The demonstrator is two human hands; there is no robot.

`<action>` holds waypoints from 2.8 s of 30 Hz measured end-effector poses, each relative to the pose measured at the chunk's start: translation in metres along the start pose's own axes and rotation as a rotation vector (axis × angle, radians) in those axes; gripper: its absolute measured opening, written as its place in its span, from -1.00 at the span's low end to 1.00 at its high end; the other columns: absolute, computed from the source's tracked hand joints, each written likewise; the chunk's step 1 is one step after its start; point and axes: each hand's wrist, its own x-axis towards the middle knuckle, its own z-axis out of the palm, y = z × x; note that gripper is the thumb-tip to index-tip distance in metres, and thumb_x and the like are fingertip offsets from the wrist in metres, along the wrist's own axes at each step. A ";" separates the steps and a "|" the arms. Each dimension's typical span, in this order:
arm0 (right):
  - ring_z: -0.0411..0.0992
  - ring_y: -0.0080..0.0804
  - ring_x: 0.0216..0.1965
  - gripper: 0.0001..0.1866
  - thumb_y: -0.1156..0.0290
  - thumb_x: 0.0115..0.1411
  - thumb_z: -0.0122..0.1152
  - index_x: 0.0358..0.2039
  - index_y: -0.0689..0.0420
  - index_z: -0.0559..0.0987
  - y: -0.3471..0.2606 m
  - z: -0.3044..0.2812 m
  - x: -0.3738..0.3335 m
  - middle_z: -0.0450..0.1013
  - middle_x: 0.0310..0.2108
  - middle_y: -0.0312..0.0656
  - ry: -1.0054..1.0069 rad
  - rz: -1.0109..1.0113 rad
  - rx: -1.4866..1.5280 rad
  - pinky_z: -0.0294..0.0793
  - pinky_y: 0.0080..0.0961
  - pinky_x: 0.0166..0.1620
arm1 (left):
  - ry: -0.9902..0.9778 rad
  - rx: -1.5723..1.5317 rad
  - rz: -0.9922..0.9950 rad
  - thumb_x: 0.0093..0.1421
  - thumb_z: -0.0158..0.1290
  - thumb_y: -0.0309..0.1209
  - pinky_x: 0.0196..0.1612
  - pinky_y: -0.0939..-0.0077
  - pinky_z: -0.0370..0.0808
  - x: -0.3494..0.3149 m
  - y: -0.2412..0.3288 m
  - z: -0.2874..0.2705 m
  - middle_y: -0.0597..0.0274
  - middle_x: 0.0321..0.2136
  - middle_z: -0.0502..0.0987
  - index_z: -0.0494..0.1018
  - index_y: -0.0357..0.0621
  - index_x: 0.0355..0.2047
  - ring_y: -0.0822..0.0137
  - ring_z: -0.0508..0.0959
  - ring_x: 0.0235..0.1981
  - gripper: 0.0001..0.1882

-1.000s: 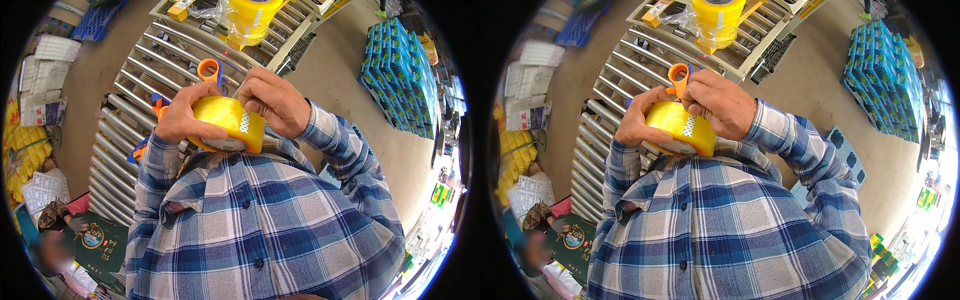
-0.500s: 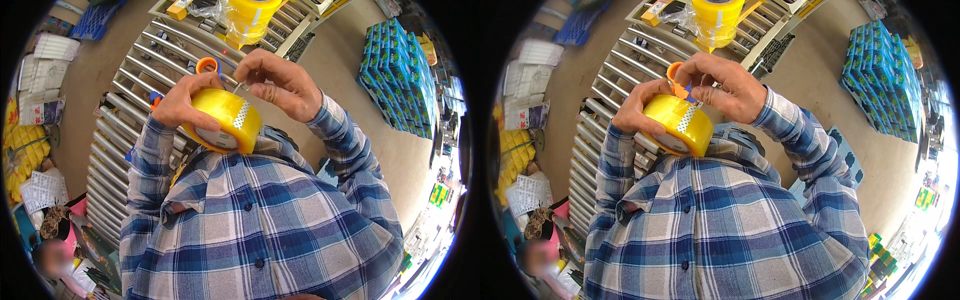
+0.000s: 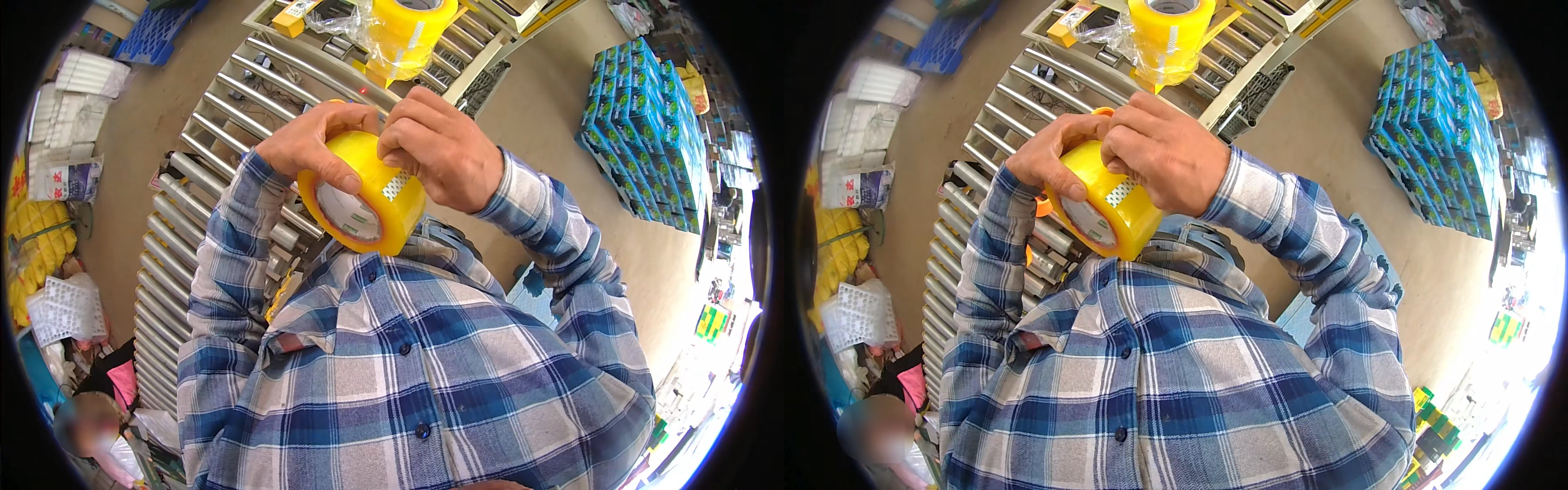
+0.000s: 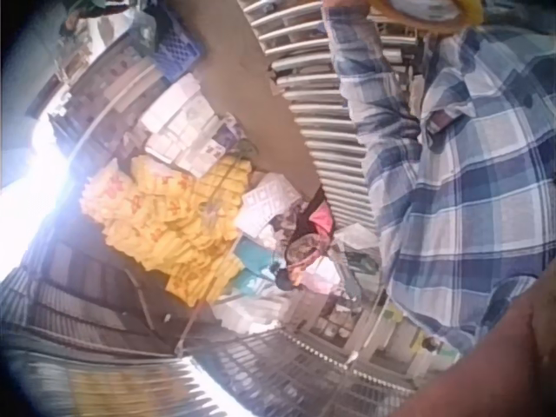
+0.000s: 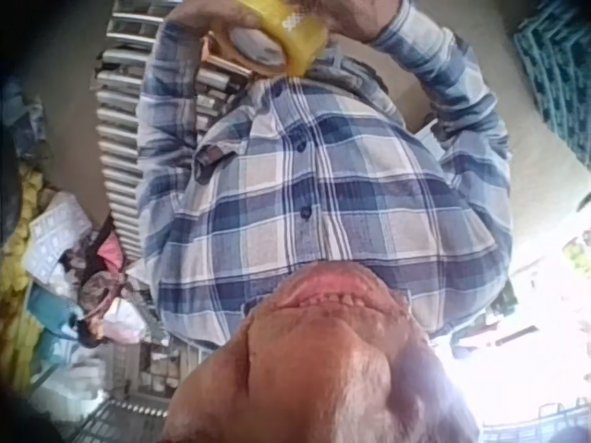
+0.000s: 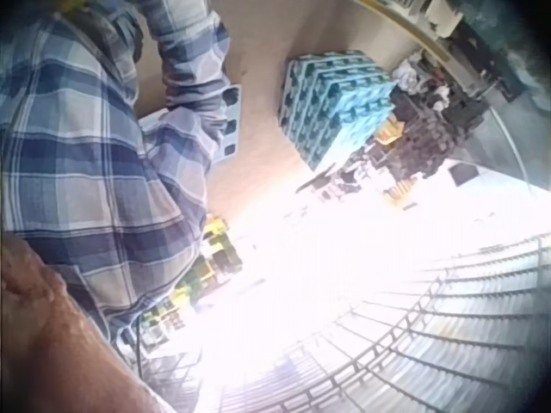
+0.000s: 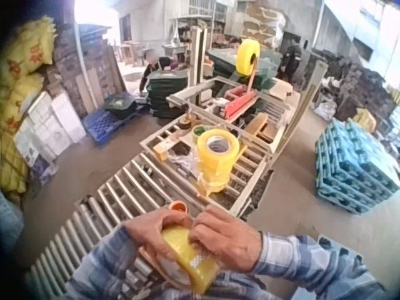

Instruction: The person assembles yellow tape rolls into orange and blue plastic dispensers. They repeatedly insert the tape roll into the dispenser, pull the tape through the slot, and place the completed unit on a nearby surface. The process is repeated multiple times with new tape rolls and dispensers.

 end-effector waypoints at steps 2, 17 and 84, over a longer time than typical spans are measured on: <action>0.29 -0.19 -0.31 -0.84 0.56 0.09 0.22 -0.32 0.15 0.43 -0.004 0.006 -0.005 0.34 -0.35 -0.10 -0.019 0.030 -0.032 0.42 -0.44 -0.24 | -0.050 -0.067 0.011 -0.28 0.43 -0.03 -0.19 0.52 0.58 0.002 -0.013 -0.001 0.21 -0.32 0.54 0.43 -0.16 -0.25 0.31 0.59 -0.34 -0.32; 0.36 -0.17 -0.16 -0.84 0.49 0.10 0.26 -0.28 0.15 0.53 -0.011 -0.009 -0.032 0.41 -0.23 -0.07 -0.093 0.166 0.182 0.43 -0.34 -0.09 | -0.115 -0.085 0.043 -0.26 0.40 0.08 -0.30 0.60 0.54 0.009 -0.038 0.014 0.27 -0.38 0.53 0.43 -0.17 -0.28 0.39 0.58 -0.42 -0.31; 0.25 -0.10 -0.34 -0.67 0.74 -0.20 0.12 -0.37 0.13 0.38 -0.007 -0.021 -0.034 0.26 -0.41 -0.09 -0.138 0.012 0.265 0.24 -0.32 -0.26 | -0.021 -0.418 0.039 -0.21 0.41 -0.02 -0.21 0.54 0.56 0.006 -0.071 0.029 0.23 -0.31 0.54 0.39 -0.15 -0.18 0.36 0.59 -0.35 -0.32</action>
